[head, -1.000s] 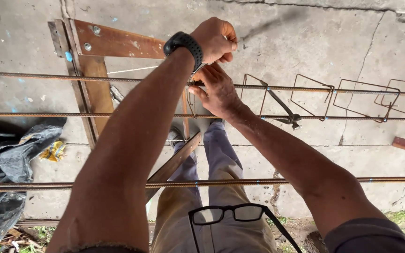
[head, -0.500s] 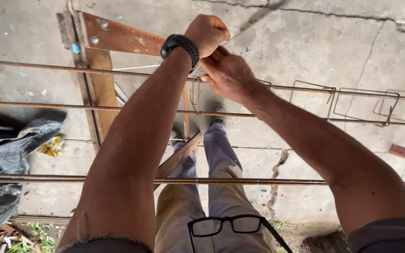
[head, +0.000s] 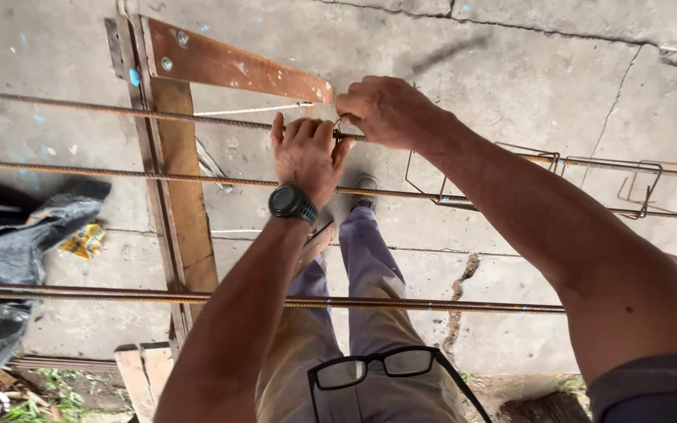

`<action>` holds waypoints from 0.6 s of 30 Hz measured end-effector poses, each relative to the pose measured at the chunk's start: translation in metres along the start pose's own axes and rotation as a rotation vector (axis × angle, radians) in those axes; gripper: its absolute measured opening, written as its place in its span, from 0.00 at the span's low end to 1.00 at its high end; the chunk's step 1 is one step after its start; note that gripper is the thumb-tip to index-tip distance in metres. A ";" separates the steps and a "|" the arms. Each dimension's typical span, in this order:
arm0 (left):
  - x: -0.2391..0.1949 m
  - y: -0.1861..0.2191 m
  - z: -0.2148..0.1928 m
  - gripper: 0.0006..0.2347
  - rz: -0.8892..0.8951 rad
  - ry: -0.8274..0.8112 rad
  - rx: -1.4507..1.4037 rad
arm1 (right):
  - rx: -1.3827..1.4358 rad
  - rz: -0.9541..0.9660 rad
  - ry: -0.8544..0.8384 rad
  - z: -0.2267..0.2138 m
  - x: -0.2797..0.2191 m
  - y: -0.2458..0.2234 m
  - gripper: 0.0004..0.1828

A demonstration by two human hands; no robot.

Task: The person ties steel rebar rods together using wire and a rebar tying tool. They wrap the wire around the intersections of the rods and twist it to secure the structure.

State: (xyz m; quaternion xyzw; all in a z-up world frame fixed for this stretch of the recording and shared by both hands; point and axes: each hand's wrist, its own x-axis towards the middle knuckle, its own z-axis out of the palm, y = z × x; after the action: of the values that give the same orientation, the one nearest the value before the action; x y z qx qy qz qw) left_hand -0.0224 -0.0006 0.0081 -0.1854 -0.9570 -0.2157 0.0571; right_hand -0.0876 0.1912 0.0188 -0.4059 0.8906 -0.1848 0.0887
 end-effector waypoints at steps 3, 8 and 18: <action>-0.004 0.005 -0.001 0.13 -0.013 0.103 -0.034 | 0.089 0.067 0.009 -0.001 -0.007 -0.003 0.06; -0.004 0.006 0.004 0.09 -0.023 0.098 -0.034 | 0.149 0.105 0.086 0.004 -0.022 0.002 0.06; -0.009 0.003 0.015 0.14 -0.048 0.063 -0.053 | 0.169 0.007 0.077 0.005 -0.016 -0.002 0.07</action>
State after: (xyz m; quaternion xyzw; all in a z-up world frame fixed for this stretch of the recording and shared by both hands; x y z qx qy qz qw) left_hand -0.0133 0.0054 -0.0057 -0.1570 -0.9528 -0.2482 0.0771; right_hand -0.0740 0.2004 0.0151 -0.3862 0.8761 -0.2746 0.0891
